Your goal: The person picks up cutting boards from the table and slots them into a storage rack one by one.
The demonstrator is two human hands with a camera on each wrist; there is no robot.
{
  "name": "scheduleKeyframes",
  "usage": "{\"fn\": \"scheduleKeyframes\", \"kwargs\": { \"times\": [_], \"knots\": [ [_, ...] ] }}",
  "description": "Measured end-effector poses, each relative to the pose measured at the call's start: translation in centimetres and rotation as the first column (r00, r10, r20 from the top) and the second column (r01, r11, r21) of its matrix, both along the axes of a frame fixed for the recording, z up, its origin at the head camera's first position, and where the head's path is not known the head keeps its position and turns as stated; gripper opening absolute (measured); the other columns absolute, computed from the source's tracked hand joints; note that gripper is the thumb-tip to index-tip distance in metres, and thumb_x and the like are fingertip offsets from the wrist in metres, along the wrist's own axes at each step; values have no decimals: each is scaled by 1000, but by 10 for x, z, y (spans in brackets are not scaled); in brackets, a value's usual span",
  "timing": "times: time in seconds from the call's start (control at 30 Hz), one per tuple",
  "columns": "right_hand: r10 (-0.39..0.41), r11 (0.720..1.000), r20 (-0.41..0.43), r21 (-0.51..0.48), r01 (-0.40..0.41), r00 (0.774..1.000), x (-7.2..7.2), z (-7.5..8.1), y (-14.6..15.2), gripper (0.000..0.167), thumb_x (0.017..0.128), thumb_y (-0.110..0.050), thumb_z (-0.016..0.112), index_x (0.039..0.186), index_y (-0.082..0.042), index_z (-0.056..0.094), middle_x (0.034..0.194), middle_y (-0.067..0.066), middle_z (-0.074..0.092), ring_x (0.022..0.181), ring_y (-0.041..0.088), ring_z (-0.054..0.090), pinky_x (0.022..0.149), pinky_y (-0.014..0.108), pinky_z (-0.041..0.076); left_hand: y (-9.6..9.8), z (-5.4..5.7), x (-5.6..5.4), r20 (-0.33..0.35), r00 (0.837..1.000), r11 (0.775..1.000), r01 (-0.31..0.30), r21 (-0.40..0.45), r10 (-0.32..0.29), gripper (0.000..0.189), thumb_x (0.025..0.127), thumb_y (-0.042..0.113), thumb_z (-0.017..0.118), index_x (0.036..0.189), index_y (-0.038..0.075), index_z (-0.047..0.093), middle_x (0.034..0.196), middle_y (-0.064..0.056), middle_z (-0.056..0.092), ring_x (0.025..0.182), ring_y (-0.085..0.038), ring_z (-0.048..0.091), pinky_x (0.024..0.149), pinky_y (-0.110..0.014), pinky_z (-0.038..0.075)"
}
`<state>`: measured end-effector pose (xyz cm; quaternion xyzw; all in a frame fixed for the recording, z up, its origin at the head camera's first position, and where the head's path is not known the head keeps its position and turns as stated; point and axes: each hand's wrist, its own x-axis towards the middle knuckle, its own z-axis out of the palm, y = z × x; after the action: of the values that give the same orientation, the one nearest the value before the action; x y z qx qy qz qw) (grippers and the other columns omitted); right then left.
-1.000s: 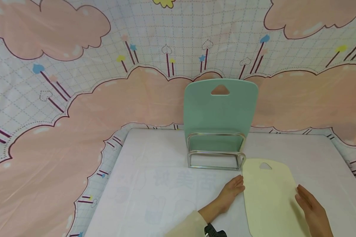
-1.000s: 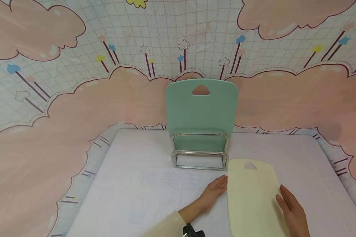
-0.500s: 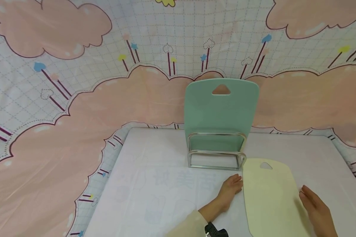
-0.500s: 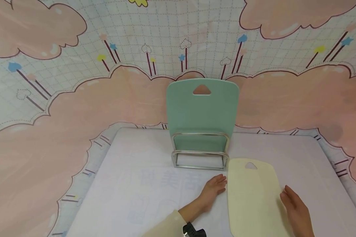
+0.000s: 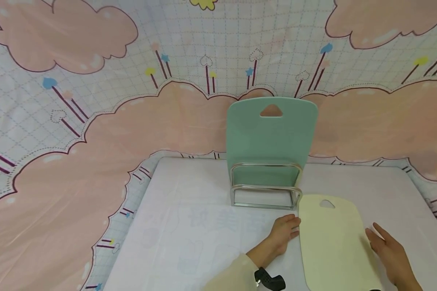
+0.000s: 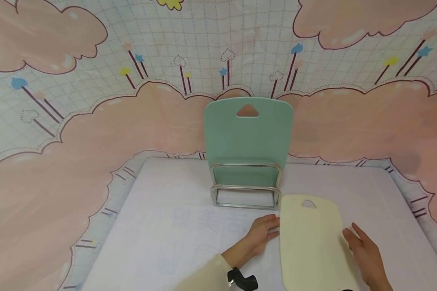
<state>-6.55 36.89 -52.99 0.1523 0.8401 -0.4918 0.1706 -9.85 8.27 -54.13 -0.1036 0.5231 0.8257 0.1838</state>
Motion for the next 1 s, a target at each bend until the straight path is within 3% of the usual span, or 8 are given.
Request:
{"fn": "scheduleKeyframes", "kwargs": {
  "times": [0.07,0.23,0.33,0.47,0.67,0.83,0.9,1.0],
  "knots": [
    [-13,999,-7,-31,12,1000,-2,3,-1,84,99,-53,37,150,1,-1,144,29,23,94,-4,58,83,29,52,0,0,1,-3,1000,1000,-2,9,2,47,91,3,58,129,-20,42,117,-17,58,112,-32,55,95,-46,45],
    [-78,994,-40,-79,74,996,-2,6,-6,81,99,-48,42,149,5,7,135,25,41,78,-16,50,68,14,49,-1,0,2,0,1000,999,-6,44,6,40,91,1,57,125,-17,49,114,-19,60,107,-29,57,93,-44,46],
    [-114,986,-65,-126,105,991,1,6,-6,80,99,-46,45,149,5,10,118,-3,58,78,-17,50,70,14,50,-2,2,2,-1,1000,999,3,53,-3,35,90,0,57,122,-15,53,111,-18,62,100,-23,59,90,-42,48],
    [-137,974,-125,-196,111,983,5,6,-5,75,100,-40,46,150,3,11,94,-35,44,82,-20,48,68,12,49,-2,5,2,-18,1000,998,7,61,-6,34,90,-1,57,120,-16,54,111,-21,64,93,-19,61,88,-40,49],
    [-133,973,-160,-207,98,978,10,9,-4,70,101,-39,44,153,-6,11,98,-37,44,84,-22,44,65,11,47,-3,14,1,-41,999,996,20,87,-17,36,91,-1,56,123,-15,50,112,-22,62,94,-22,61,87,-41,50],
    [-222,898,-172,-421,132,960,15,10,-4,70,101,-26,50,153,-4,8,99,-34,53,85,-18,51,64,10,47,-2,19,2,-34,999,996,39,82,-36,38,90,1,58,125,-11,52,111,-15,60,94,-18,59,83,-38,48],
    [-249,853,-189,-506,123,950,17,11,-4,70,100,-20,51,153,-5,7,102,-31,56,87,-15,54,65,10,47,-2,20,2,-38,999,996,40,79,-37,39,89,0,59,127,-10,51,112,-15,60,94,-16,58,85,-40,48],
    [-273,817,-215,-566,108,938,20,12,-4,66,101,-16,50,154,-13,13,104,-27,59,89,-12,55,67,11,47,-2,22,3,-47,998,994,44,95,-40,44,89,-2,57,131,-11,48,117,-17,58,98,-17,58,91,-44,45]
  ]
}}
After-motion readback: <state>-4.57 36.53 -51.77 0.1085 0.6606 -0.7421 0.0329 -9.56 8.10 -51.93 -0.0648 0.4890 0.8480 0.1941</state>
